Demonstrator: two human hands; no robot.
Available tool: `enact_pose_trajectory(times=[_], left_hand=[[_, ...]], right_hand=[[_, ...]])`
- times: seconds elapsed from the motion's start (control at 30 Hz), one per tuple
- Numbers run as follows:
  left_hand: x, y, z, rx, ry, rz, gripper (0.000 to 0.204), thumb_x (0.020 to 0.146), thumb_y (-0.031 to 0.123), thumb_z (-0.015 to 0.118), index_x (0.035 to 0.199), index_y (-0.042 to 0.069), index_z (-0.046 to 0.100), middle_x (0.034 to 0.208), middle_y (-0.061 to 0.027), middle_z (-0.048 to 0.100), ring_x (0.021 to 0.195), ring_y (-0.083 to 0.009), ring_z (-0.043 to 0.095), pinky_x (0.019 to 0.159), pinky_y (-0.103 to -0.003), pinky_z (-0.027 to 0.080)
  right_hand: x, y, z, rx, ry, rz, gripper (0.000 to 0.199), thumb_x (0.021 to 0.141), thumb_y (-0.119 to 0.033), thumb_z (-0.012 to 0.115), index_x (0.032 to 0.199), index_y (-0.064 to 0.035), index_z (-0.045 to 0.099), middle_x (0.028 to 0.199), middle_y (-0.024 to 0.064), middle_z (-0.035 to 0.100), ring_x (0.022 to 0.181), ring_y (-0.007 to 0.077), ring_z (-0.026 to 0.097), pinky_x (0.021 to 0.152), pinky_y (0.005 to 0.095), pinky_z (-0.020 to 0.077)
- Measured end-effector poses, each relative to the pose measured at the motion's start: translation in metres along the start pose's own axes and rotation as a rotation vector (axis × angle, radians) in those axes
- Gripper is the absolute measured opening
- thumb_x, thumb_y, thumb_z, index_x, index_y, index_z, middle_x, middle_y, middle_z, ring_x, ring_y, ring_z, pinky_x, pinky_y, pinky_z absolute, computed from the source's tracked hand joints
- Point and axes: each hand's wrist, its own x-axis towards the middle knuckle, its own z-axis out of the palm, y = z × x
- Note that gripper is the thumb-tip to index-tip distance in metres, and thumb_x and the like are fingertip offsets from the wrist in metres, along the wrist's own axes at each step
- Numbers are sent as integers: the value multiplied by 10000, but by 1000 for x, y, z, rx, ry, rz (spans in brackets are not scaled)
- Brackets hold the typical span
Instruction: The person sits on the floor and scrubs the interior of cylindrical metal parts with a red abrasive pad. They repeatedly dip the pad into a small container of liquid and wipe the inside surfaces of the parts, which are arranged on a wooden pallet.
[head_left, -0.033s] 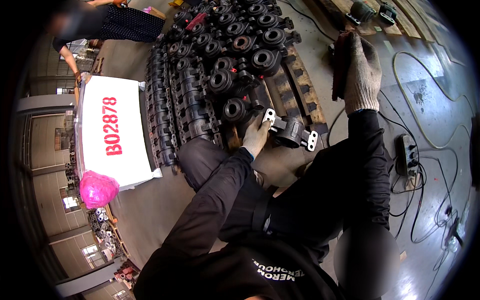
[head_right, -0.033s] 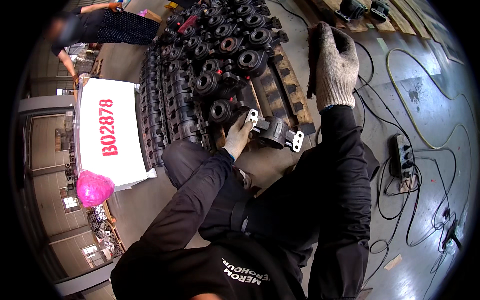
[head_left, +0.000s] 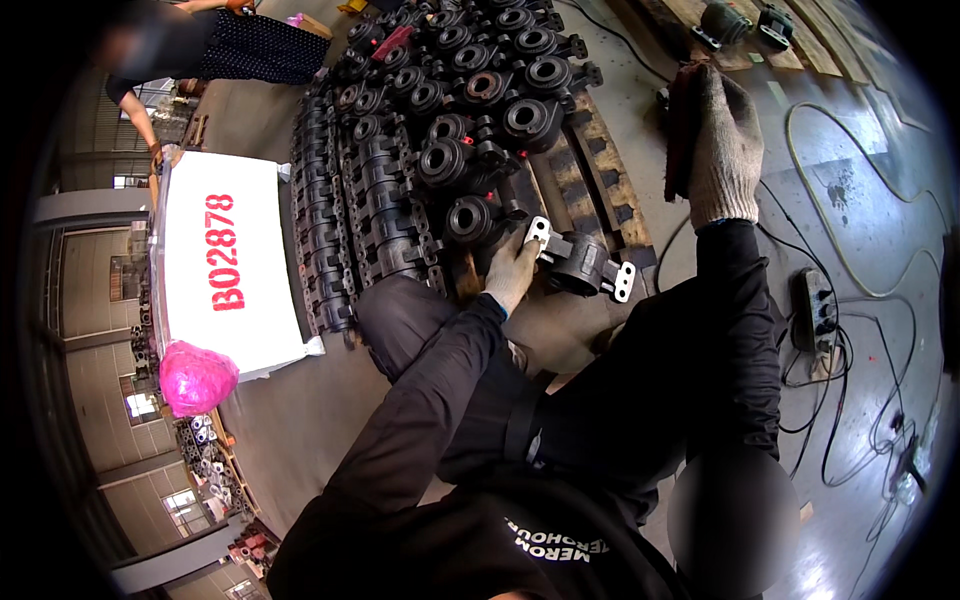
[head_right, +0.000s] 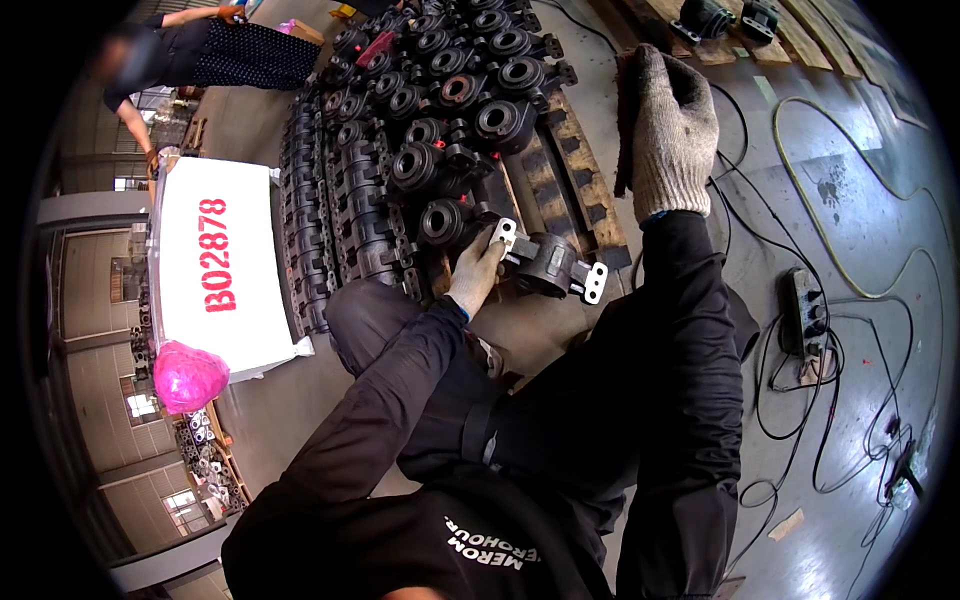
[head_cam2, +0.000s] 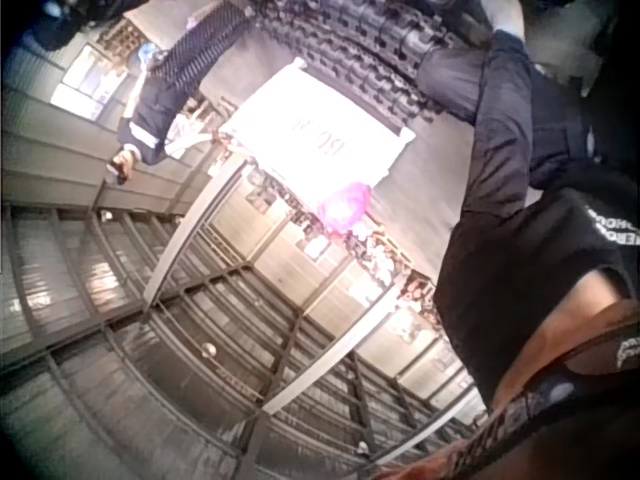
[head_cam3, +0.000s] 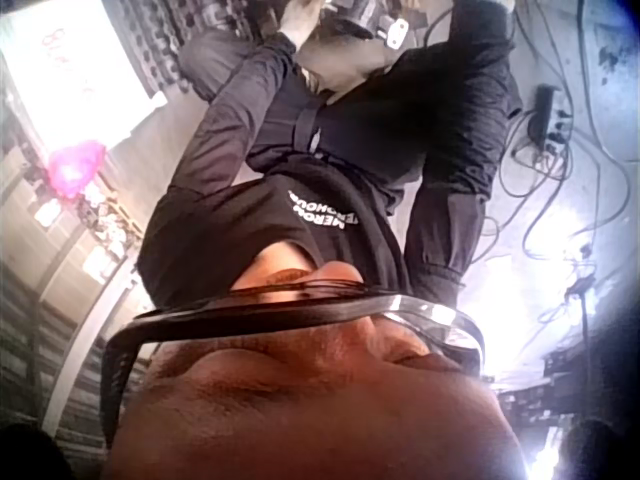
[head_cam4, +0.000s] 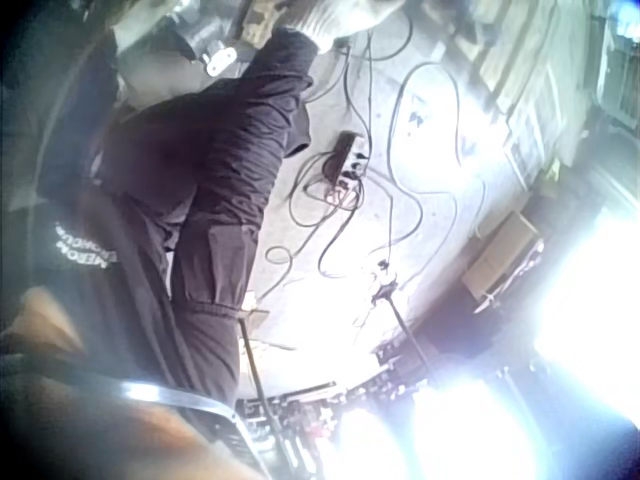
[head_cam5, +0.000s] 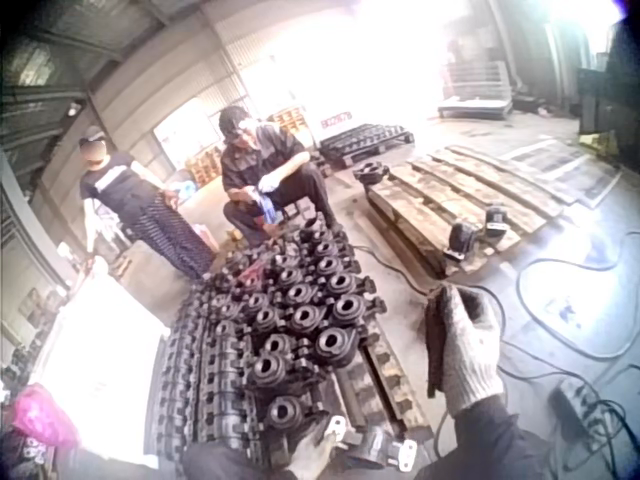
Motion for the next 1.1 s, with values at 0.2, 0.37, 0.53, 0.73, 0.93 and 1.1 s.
enact_pose_trajectory(times=[0.2,0.37,0.53,0.73,0.93,1.1], left_hand=[[11,-25,-11,73,34,-118,520,1067,449,485,1359,30,587,850,-40,671,580,-102,571,508,-267,459],[16,-21,-13,59,69,-206,698,1051,654,354,1097,27,656,710,-63,665,529,-135,597,483,-282,471],[2,-7,-11,180,63,-116,628,1048,598,415,1132,19,645,823,-57,657,548,-140,591,489,-295,478],[7,-27,-15,105,-18,-207,627,1034,566,474,1223,-13,622,876,-54,634,590,-145,592,517,-309,485],[42,-131,-56,266,209,43,712,1027,566,485,1243,-97,634,1035,-184,707,722,-281,698,621,-367,541],[14,-42,-3,43,61,-347,652,1054,491,463,1335,-88,564,1137,-200,676,798,-275,700,654,-366,542]], right_hand=[[-7,-6,0,79,-13,29,435,985,-347,734,1235,-1,648,1135,89,710,1011,162,676,897,280,547],[-3,1,0,46,-40,-6,394,999,-308,715,1224,7,644,1117,90,713,1018,156,682,884,269,558],[-6,-3,4,162,-44,52,316,1011,-242,703,1193,10,646,1111,90,716,991,148,693,870,259,569],[-8,-8,7,201,-27,60,279,1014,-200,698,1186,12,642,1104,102,719,1014,162,702,891,265,578],[-16,-6,23,184,-34,79,290,1014,-222,701,1172,13,639,1101,99,717,996,157,695,884,267,564],[-4,-5,1,175,12,45,294,1014,-225,700,1173,14,640,1088,91,718,984,143,691,889,260,559]])
